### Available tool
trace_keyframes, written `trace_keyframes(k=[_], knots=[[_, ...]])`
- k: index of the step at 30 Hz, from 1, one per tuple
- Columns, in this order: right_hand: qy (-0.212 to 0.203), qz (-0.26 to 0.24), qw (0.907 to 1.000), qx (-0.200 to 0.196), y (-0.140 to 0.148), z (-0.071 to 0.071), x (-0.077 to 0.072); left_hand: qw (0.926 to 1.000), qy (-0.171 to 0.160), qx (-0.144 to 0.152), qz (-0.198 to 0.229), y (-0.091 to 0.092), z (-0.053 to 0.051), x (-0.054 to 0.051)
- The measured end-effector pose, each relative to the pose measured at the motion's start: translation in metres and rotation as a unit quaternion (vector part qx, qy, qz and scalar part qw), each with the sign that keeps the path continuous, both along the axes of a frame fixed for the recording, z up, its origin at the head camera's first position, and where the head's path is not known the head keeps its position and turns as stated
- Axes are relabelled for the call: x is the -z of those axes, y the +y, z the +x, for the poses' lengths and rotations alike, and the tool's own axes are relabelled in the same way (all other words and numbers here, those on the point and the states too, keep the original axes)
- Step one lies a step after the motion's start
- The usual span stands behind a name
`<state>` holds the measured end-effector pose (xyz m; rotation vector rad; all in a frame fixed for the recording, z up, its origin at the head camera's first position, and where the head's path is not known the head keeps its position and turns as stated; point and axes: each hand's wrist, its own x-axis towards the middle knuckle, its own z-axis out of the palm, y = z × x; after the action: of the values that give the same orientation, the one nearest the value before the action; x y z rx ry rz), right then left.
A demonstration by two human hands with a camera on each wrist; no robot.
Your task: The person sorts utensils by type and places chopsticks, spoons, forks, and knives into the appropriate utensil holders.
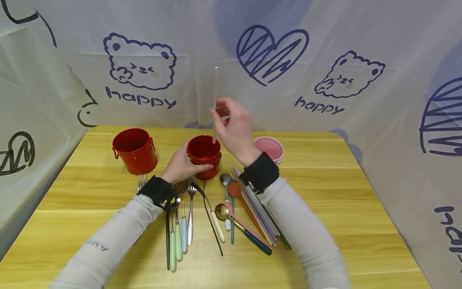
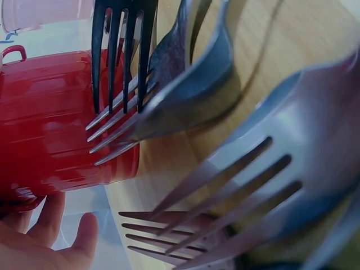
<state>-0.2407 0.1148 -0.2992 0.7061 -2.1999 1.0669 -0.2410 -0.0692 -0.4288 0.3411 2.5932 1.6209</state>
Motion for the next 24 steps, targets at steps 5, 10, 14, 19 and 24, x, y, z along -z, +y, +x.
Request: trace_keyframes(k=[5,10,14,19,24], knots=[[-0.019,0.027,0.9994,-0.014,-0.009,-0.010,0.015,1.0000,0.003,0.001,0.003,0.000,0.000,0.001],[-0.053,0.066,0.9963,-0.017,-0.012,-0.018,0.035,0.9999,0.010,0.007,-0.003,0.000,0.000,0.001],[-0.094,0.105,0.9899,-0.015,-0.012,-0.021,0.048,0.9998,0.016,0.008,-0.005,0.000,0.000,0.002],[-0.141,0.135,0.9807,-0.009,-0.008,-0.020,0.060,0.9996,0.026,0.011,-0.002,-0.001,0.000,0.002],[-0.143,0.117,0.9827,0.000,0.002,-0.018,0.071,0.9995,0.025,0.017,-0.001,-0.001,0.000,0.000]])
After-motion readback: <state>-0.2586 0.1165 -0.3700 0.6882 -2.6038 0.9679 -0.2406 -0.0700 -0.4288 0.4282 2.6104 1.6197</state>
